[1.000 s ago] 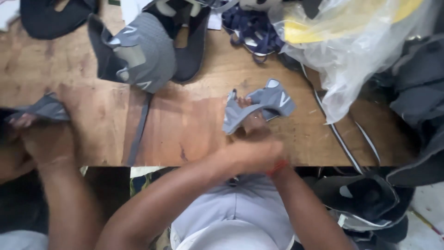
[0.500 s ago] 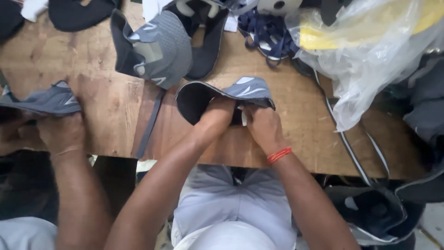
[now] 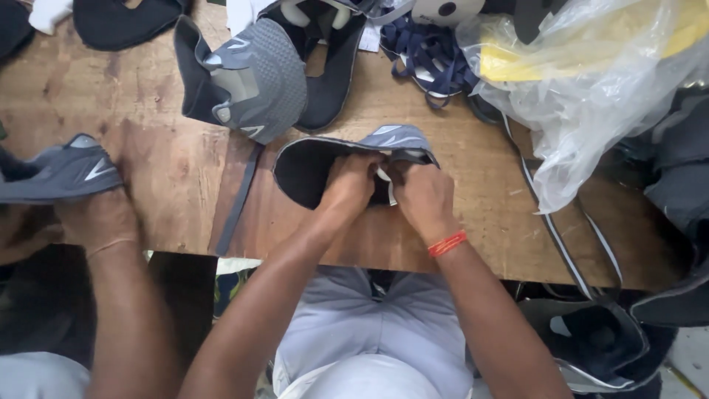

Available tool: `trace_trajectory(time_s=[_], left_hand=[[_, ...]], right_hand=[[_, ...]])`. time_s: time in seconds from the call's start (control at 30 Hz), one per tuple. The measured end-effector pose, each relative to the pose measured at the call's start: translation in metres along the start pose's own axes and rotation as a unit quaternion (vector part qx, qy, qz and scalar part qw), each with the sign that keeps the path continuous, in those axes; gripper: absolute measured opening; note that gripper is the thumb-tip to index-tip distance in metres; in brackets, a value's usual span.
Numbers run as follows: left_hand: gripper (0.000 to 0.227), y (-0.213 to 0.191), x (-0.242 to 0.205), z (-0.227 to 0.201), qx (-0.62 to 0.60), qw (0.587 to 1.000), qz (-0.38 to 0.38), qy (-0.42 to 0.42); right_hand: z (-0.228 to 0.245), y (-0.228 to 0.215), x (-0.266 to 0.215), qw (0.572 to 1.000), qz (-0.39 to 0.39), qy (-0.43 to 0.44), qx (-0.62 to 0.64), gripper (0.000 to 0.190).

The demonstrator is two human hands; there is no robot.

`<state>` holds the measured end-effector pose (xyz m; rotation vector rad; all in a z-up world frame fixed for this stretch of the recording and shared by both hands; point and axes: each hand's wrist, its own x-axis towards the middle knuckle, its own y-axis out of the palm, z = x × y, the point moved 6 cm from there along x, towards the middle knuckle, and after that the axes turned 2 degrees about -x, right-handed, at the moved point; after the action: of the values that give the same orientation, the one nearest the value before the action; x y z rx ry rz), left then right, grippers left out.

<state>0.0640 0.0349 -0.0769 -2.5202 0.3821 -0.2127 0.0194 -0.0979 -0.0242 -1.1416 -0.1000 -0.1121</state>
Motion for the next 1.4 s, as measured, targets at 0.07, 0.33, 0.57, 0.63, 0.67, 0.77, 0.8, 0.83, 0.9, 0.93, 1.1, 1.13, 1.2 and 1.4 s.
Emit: trace_trajectory(time_s=[0.07, 0.33, 0.57, 0.63, 0.67, 0.77, 0.8, 0.83, 0.9, 0.93, 1.1, 1.13, 1.2, 1.4], left_hand=[[0.035, 0.001, 0.006, 0.004, 0.022, 1.0, -0.017, 0.008], [0.026, 0.037, 0.016, 0.048, 0.133, 0.991, 0.023, 0.023], [0.034, 0.034, -0.017, 0.012, 0.194, 0.974, 0.062, 0.098], [0.035, 0.031, -0.018, 0.005, 0.167, 0.979, 0.061, 0.105], [0.038, 0.026, -0.017, 0.003, 0.119, 0.989, 0.087, 0.01], [0.041, 0.023, -0.018, 0.008, 0.06, 0.989, 0.099, -0.087], [0.041, 0.023, -0.017, 0.011, 0.053, 0.991, 0.087, -0.089], [0.041, 0.027, -0.017, 0.016, 0.052, 0.991, 0.087, -0.087], [0.041, 0.031, -0.015, 0.025, 0.029, 0.994, 0.054, -0.091], [0.041, 0.033, -0.015, 0.027, 0.028, 0.994, 0.054, -0.09], [0.041, 0.018, -0.026, -0.01, 0.265, 0.953, -0.007, 0.148], [0.041, 0.016, -0.029, -0.014, 0.263, 0.954, -0.007, 0.146], [0.038, 0.014, -0.034, -0.025, 0.347, 0.919, 0.021, 0.185], [0.044, 0.0, -0.047, -0.04, 0.168, 0.952, -0.046, 0.25]], right_hand=[[-0.004, 0.003, -0.005, 0.998, -0.03, -0.036, 0.031, 0.023], [0.0, -0.006, -0.045, 0.984, -0.112, -0.089, 0.105, 0.015], [0.0, 0.0, -0.034, 0.993, -0.11, -0.031, 0.012, 0.016], [0.003, 0.003, -0.03, 0.994, -0.102, -0.037, -0.018, 0.016], [0.007, 0.003, -0.03, 0.991, -0.111, -0.071, -0.01, 0.021], [-0.003, 0.02, -0.024, 0.993, -0.074, -0.072, -0.048, 0.022], [-0.012, 0.03, -0.019, 0.995, -0.028, -0.038, -0.091, 0.018], [-0.012, 0.029, -0.018, 0.995, -0.03, -0.037, -0.092, 0.018], [-0.009, 0.024, -0.017, 0.991, -0.067, -0.076, -0.088, 0.016], [-0.009, 0.019, -0.016, 0.991, -0.068, -0.076, -0.089, 0.016], [-0.014, -0.003, -0.022, 0.983, -0.096, -0.143, 0.058, 0.019], [-0.016, 0.0, -0.023, 0.984, -0.093, -0.143, 0.057, 0.019], [-0.021, 0.007, -0.025, 0.989, -0.069, -0.128, 0.033, 0.016], [-0.025, 0.017, -0.025, 0.99, -0.1, -0.097, 0.032, 0.013]])
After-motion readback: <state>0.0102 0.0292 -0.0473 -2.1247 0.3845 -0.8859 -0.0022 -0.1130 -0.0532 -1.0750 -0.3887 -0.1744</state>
